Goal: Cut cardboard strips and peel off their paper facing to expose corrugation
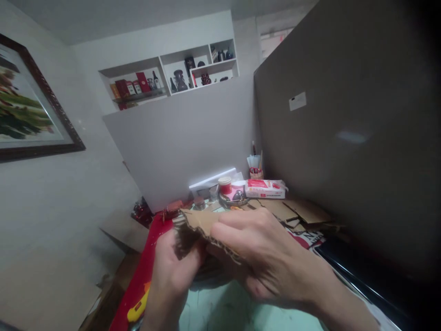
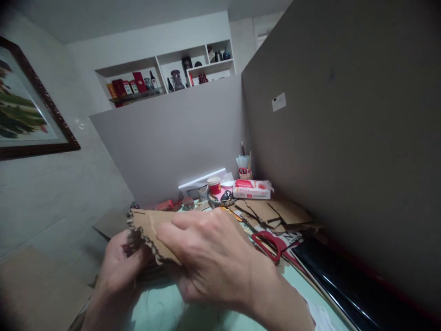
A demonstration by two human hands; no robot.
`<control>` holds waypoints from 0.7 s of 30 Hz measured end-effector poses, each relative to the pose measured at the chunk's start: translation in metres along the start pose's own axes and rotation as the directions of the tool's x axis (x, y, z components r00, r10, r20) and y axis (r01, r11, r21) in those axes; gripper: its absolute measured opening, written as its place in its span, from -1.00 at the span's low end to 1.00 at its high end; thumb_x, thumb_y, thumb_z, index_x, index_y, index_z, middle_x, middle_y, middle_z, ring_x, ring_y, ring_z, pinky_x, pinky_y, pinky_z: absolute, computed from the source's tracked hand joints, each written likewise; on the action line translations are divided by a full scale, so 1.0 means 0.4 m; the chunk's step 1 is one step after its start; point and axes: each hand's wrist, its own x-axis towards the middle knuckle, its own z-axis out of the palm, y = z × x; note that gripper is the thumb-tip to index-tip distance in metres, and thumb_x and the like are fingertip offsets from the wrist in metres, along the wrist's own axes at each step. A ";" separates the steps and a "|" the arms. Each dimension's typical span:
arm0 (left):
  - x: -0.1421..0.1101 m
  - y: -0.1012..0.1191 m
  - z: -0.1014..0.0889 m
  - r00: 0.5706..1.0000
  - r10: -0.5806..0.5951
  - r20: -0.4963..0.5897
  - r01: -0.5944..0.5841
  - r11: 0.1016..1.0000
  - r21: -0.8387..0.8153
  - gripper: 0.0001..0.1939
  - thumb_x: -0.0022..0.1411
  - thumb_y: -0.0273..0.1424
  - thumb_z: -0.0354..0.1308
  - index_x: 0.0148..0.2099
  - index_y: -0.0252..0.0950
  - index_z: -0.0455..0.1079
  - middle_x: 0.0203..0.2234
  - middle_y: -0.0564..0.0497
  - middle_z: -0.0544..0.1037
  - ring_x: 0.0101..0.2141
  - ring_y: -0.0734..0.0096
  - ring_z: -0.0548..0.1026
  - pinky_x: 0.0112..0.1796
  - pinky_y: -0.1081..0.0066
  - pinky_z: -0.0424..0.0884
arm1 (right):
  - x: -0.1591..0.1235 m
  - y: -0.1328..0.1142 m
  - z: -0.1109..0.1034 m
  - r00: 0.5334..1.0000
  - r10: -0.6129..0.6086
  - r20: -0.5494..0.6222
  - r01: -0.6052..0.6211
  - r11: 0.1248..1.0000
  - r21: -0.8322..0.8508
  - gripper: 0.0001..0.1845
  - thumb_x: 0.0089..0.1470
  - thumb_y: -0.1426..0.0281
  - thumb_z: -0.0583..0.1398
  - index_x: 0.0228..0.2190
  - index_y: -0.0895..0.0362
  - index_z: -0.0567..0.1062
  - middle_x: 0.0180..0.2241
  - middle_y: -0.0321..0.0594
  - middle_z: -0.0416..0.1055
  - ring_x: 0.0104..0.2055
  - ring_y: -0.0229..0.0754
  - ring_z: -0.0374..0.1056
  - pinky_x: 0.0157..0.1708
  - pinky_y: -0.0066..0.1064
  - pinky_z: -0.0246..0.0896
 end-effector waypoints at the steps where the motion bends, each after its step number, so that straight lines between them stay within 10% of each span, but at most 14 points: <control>1: 0.000 -0.001 -0.002 1.000 -0.003 0.001 0.003 1.000 0.018 -0.81 -0.12 -0.41 0.47 -0.37 -0.26 0.61 -0.41 0.00 0.66 -0.19 0.12 0.60 -0.29 0.43 0.49 | 0.000 0.002 -0.002 1.000 -0.017 0.009 0.017 1.000 -0.024 -0.81 0.20 0.44 0.05 -0.47 0.10 0.27 -0.46 -0.36 0.22 -0.47 -0.27 0.04 -0.49 -0.33 -0.13; 12: 0.001 -0.003 0.014 0.999 -0.028 -0.020 0.026 0.995 -0.101 -0.85 0.03 -0.40 0.35 -0.29 -0.29 0.63 -0.45 0.02 0.66 -0.31 0.22 0.60 -0.25 0.41 0.49 | 0.011 0.013 0.018 0.999 -0.053 -0.010 0.053 0.999 -0.003 -0.79 0.24 0.44 0.05 -0.41 0.16 0.43 -0.45 -0.32 0.28 -0.48 -0.27 0.07 -0.50 -0.33 -0.10; 21: 0.012 -0.007 0.015 0.996 -0.054 -0.068 0.038 0.976 -0.217 -0.77 0.10 -0.43 0.33 -0.14 -0.22 0.60 -0.40 0.09 0.67 -0.42 0.38 0.58 -0.38 0.50 0.49 | 0.026 0.006 0.033 0.974 0.199 -0.107 -0.120 0.857 0.501 -0.75 0.34 0.34 0.08 -0.30 0.12 0.52 -0.34 -0.26 0.46 -0.30 -0.18 0.36 -0.27 -0.38 0.21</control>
